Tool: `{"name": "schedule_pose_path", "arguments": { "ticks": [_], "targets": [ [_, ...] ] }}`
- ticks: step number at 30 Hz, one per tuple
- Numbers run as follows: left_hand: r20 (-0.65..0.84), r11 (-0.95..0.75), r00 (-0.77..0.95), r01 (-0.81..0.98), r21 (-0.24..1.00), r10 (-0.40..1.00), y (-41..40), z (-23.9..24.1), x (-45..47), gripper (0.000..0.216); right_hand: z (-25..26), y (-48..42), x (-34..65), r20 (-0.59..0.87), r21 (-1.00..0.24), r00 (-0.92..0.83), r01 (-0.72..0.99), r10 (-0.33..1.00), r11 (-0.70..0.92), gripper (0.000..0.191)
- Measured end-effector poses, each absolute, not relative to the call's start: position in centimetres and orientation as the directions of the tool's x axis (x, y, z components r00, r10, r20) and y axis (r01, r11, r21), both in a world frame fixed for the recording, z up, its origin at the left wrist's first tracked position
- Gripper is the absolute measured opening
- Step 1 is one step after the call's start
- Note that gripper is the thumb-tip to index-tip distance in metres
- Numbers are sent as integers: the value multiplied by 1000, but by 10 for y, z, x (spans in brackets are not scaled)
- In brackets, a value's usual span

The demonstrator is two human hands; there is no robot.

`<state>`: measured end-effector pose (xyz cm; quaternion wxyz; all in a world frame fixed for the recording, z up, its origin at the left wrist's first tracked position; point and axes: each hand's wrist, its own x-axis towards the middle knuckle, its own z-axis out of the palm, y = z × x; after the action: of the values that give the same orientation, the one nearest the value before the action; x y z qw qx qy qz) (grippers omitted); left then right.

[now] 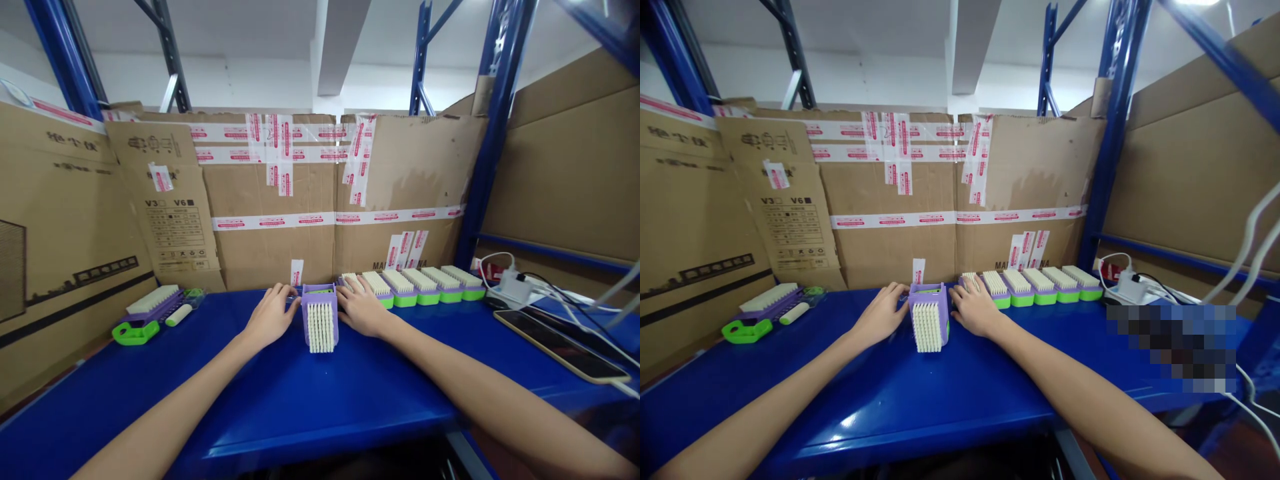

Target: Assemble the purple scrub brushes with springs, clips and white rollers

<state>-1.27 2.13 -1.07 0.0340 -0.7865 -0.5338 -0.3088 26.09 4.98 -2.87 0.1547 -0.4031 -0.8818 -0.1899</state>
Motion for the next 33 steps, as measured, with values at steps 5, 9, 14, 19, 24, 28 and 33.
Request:
{"name": "schedule_pose_path", "arguments": {
  "ticks": [5, 9, 14, 19, 24, 28, 33],
  "targets": [
    [513, -362, 170, 882, 302, 841, 20, -13, -11, 26, -28, 46, 258, 388, 242, -647, 759, 657, 604, 40],
    [519, -398, 199, 865, 306, 831, 19, -14, -7, 24, -26, 43, 256, 374, 247, -663, 745, 649, 619, 36],
    [502, -367, 181, 880, 300, 845, 22, -17, -9, 24, -20, 40, 256, 351, 233, -684, 725, 639, 648, 33],
    [496, -353, 174, 888, 294, 851, 27, -19, -14, 26, -15, 38, 255, 360, 202, -693, 712, 625, 673, 31],
    [510, -464, 236, 799, 383, 827, 22, -18, -8, 28, -24, 39, 254, 390, 200, -629, 770, 672, 606, 45],
    [487, -495, 280, 774, 396, 827, 16, -16, -2, 23, -29, 39, 253, 373, 214, -635, 769, 677, 603, 48],
    [462, -502, 307, 772, 391, 832, 13, -13, -1, 25, -27, 37, 252, 373, 253, -627, 778, 684, 575, 47]
  ]
}}
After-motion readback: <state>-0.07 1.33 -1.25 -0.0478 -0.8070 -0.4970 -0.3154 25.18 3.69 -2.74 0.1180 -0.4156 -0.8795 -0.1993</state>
